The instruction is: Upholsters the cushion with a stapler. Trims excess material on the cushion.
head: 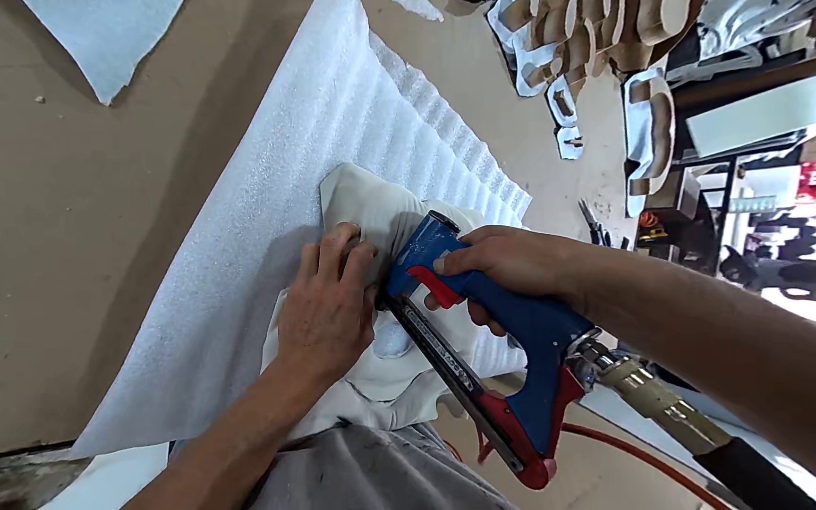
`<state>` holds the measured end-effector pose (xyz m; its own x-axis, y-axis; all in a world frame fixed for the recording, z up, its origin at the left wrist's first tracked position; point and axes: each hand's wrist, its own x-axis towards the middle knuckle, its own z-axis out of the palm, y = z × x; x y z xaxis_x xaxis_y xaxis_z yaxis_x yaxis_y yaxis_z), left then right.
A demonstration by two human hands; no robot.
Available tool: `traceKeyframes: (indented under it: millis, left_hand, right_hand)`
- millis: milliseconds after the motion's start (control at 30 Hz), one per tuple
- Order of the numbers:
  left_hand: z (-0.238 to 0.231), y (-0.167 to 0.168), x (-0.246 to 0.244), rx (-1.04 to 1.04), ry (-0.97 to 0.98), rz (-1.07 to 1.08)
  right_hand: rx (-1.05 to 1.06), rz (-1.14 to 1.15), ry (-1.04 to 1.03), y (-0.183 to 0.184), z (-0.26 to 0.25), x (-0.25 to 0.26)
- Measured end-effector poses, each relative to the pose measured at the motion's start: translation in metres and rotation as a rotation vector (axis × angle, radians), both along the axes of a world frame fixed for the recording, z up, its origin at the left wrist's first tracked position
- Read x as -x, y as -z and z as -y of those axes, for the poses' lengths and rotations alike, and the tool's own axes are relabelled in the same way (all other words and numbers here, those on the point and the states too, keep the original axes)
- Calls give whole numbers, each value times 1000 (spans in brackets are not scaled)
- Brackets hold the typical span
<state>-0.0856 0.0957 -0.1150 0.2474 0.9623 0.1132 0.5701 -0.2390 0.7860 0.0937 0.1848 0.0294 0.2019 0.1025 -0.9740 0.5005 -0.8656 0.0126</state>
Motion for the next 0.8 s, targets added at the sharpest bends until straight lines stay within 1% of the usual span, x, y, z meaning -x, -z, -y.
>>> traceKeyframes:
  millis: [167,300,433,533,600,667,733,800]
  left_hand:
    - [0,1,-1,-1,5,2]
    - [0,0,0,-7,6,1]
    - [-1,0,0,-10,16,-1]
    - [-1,-4,1,9,17,17]
    - [-2,-5,3,16,3,39]
    - [-1,-6,6,18,-14,38]
    - [8,-11,11,-17,-16,-77]
    - [25,-19,14,-144,-7,-205]
  right_hand:
    - [26,41,5,-2,-3,5]
    - [61,81,-58,-4,-14,13]
    - [52,99,-78,-3,-14,17]
    - [18,75,-117,-10,-11,12]
    - [-59,4,-111,-23,-5,-6]
    - [-201,-60,-69,-42,13,-37]
    - [-364,-39,24,-62,43,-68]
    - [-498,-16,124,-71,78,-97]
